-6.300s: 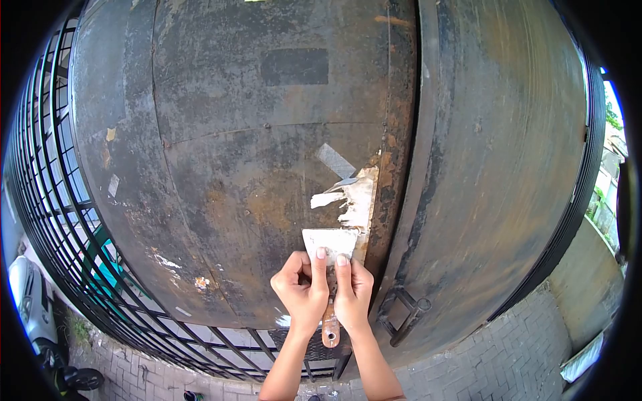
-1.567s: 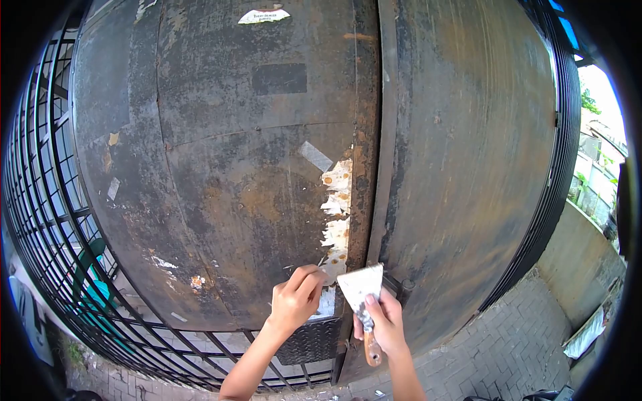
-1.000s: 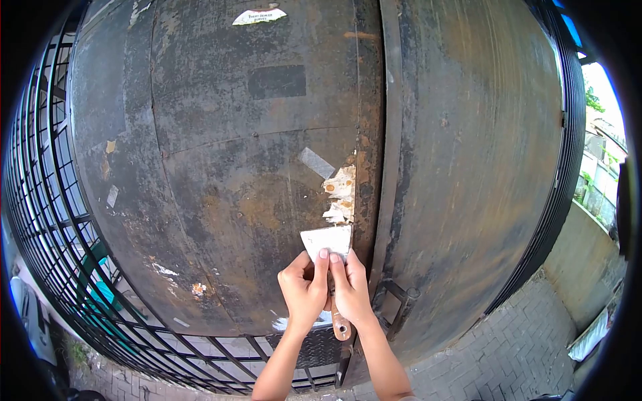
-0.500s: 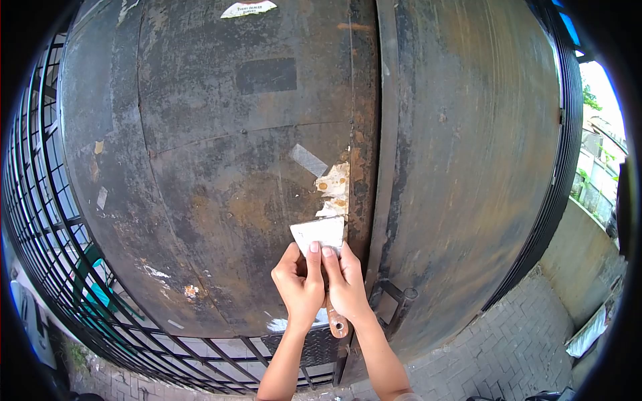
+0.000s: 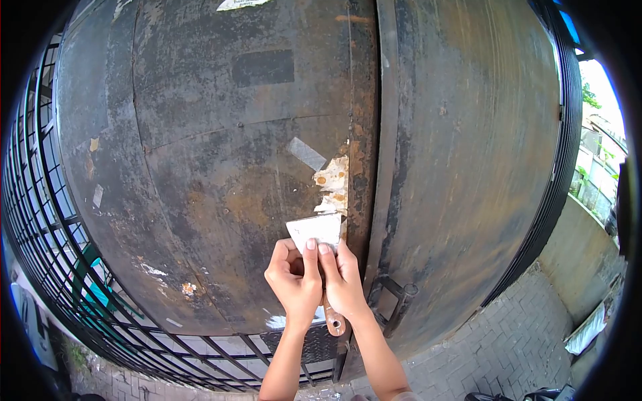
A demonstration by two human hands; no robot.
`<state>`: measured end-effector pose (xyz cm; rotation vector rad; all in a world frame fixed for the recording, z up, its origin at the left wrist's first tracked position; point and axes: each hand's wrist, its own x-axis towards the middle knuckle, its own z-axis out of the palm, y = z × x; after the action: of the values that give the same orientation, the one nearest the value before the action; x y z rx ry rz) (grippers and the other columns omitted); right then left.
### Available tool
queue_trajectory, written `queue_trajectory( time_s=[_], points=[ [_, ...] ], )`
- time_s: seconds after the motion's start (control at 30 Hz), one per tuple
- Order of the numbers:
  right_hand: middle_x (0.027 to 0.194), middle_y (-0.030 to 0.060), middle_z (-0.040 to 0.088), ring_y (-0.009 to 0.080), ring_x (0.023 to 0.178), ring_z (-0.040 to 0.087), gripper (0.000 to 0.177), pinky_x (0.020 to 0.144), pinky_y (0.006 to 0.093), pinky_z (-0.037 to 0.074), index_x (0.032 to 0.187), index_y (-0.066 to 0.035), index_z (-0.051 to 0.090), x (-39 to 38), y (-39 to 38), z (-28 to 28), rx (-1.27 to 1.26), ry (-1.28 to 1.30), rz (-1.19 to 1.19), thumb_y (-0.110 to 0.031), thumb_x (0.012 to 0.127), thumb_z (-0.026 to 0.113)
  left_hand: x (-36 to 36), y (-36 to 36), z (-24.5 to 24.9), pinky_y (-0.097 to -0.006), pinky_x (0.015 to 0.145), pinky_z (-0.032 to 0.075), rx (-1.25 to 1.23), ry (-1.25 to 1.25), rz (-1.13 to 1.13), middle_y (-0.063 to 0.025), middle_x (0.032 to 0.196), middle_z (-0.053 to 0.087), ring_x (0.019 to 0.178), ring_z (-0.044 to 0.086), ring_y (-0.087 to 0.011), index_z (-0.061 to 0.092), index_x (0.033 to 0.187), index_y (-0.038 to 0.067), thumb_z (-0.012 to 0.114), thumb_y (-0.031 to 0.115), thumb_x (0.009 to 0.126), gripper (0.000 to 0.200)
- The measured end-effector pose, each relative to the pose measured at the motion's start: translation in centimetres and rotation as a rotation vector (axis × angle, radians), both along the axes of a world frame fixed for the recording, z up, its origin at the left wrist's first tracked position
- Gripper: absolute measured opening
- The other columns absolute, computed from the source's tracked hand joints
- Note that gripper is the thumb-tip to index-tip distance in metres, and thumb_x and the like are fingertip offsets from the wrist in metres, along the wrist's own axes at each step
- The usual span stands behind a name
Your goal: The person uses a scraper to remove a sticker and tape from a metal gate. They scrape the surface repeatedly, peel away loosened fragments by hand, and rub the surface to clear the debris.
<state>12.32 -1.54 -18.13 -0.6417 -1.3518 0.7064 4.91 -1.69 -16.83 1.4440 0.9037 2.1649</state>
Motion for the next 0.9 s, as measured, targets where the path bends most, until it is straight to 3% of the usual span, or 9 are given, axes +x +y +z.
queue_trajectory(
  time_s=[0.07, 0.1, 0.23, 0.33, 0.6, 0.63, 0.9],
  points=[
    [0.086, 0.0125, 0.061, 0.0145, 0.077, 0.056, 0.026, 0.07, 0.0295, 0.045, 0.103, 0.005, 0.05, -0.1, 0.1, -0.3, 0.05, 0.02, -0.004, -0.019, 0.096, 0.043, 0.2, 0.0, -0.4, -0.0175, 0.041, 0.029, 0.0, -0.002, 0.013, 0.0003, 0.055, 0.055, 0.048, 0.041, 0.0009, 0.054, 0.074, -0.001, 0.061, 0.01, 0.086, 0.018],
    [0.092, 0.0058, 0.059, 0.0085, 0.084, 0.051, 0.023, 0.076, 0.0246, 0.043, 0.104, 0.003, 0.052, -0.2, -0.2, 0.0, 0.045, 0.006, -0.017, -0.017, 0.097, 0.043, 0.2, -0.2, -0.3, -0.0167, 0.045, 0.032, -0.037, 0.001, -0.01, 0.0014, 0.061, 0.056, 0.053, 0.044, 0.0005, 0.053, 0.075, 0.0, 0.06, 0.01, 0.088, 0.018],
    [0.091, 0.006, 0.059, 0.009, 0.085, 0.051, 0.023, 0.076, 0.0255, 0.043, 0.104, 0.003, 0.052, 0.2, -0.1, 0.6, -0.029, -0.048, -0.011, -0.018, 0.097, 0.043, -0.1, 0.0, -0.1, -0.0169, 0.045, 0.032, -0.022, 0.051, 0.021, 0.0013, 0.061, 0.056, 0.053, 0.044, 0.0004, 0.053, 0.075, 0.0, 0.06, 0.01, 0.088, 0.018],
    [0.081, 0.0155, 0.06, 0.0154, 0.074, 0.055, 0.026, 0.067, 0.0305, 0.045, 0.098, 0.005, 0.049, -0.2, -0.3, 0.5, 0.049, -0.015, -0.07, -0.02, 0.096, 0.044, 0.1, -0.1, 0.1, -0.0174, 0.044, 0.031, -0.026, 0.032, 0.01, 0.0016, 0.06, 0.056, 0.053, 0.043, 0.0006, 0.053, 0.074, 0.0, 0.059, 0.01, 0.088, 0.018],
    [0.077, 0.0132, 0.059, 0.0122, 0.071, 0.053, 0.025, 0.064, 0.0296, 0.044, 0.094, 0.004, 0.05, -0.2, 0.3, 0.4, 0.049, 0.013, -0.057, -0.02, 0.096, 0.045, -0.2, 0.1, 0.7, -0.02, 0.04, 0.03, 0.009, 0.118, 0.09, -0.0015, 0.051, 0.052, 0.046, 0.04, -0.0008, 0.053, 0.073, -0.002, 0.061, 0.01, 0.085, 0.018],
    [0.078, 0.0128, 0.059, 0.0119, 0.072, 0.053, 0.025, 0.065, 0.0299, 0.044, 0.093, 0.004, 0.05, -0.2, 0.1, 0.2, 0.046, 0.002, -0.077, -0.02, 0.096, 0.045, 0.0, -0.4, 0.7, -0.019, 0.042, 0.028, -0.017, 0.088, 0.06, 0.0021, 0.055, 0.051, 0.05, 0.039, 0.0002, 0.051, 0.07, -0.001, 0.06, 0.009, 0.087, 0.021],
    [0.082, 0.0102, 0.06, 0.0112, 0.074, 0.053, 0.024, 0.067, 0.0281, 0.044, 0.1, 0.004, 0.051, -0.3, 0.1, 0.2, 0.063, 0.039, -0.046, -0.019, 0.096, 0.044, -0.2, -0.3, 0.4, -0.0177, 0.043, 0.031, -0.023, 0.148, 0.092, 0.0011, 0.057, 0.055, 0.051, 0.042, 0.0003, 0.053, 0.073, -0.001, 0.06, 0.009, 0.087, 0.019]
  ],
)
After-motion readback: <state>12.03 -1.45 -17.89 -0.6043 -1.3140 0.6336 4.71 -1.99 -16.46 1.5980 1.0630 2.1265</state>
